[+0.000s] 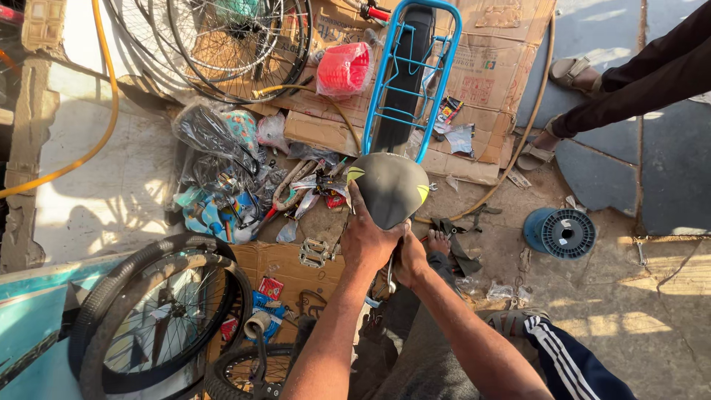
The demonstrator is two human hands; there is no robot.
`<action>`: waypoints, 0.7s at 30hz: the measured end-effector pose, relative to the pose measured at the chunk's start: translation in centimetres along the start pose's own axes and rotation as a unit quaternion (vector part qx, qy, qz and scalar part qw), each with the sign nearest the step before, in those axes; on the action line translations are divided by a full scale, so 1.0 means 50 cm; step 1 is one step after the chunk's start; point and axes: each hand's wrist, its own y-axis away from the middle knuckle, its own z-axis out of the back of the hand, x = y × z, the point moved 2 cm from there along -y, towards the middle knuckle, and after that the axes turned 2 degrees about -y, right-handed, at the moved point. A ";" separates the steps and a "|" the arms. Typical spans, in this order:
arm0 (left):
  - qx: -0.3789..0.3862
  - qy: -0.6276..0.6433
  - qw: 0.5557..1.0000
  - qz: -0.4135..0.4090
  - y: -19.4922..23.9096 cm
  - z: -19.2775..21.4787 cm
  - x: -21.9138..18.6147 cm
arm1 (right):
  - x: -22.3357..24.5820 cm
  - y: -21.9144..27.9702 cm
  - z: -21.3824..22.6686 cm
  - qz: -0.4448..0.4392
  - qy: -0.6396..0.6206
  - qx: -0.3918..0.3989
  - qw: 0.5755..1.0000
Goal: The person uses a wrench to tighten the seat post clamp on a blue bicycle. They then adjust the seat position and remove the protective plastic wrapping from the seat post area.
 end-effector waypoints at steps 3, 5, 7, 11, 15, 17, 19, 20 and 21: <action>0.000 -0.001 1.000 0.003 0.000 -0.002 0.009 | -0.028 -0.062 0.007 0.217 0.016 0.019 0.976; -0.018 -0.003 1.000 -0.022 -0.003 -0.002 0.005 | -0.016 -0.093 -0.003 0.350 0.097 0.037 0.931; -0.026 -0.007 0.999 -0.029 -0.007 -0.002 0.008 | -0.011 -0.122 0.012 0.411 0.208 0.024 0.887; -0.011 -0.014 1.000 -0.007 -0.006 -0.008 0.012 | -0.004 -0.193 0.013 0.405 0.139 0.072 0.901; 0.002 -0.020 1.000 0.013 -0.002 -0.005 0.011 | -0.009 -0.203 0.023 0.412 0.154 0.101 0.892; 0.005 -0.024 1.000 0.011 -0.001 -0.006 0.010 | -0.011 -0.185 0.021 0.403 0.163 0.121 0.892; -0.004 -0.023 1.000 -0.001 -0.007 -0.004 0.011 | -0.014 -0.166 0.037 0.353 0.139 0.149 0.913; -0.009 -0.021 1.000 -0.010 -0.002 -0.007 0.013 | -0.012 -0.153 0.037 0.370 0.158 0.151 0.903; -0.014 -0.019 1.000 -0.019 -0.001 -0.010 0.015 | -0.009 -0.142 0.039 0.387 0.176 0.154 0.892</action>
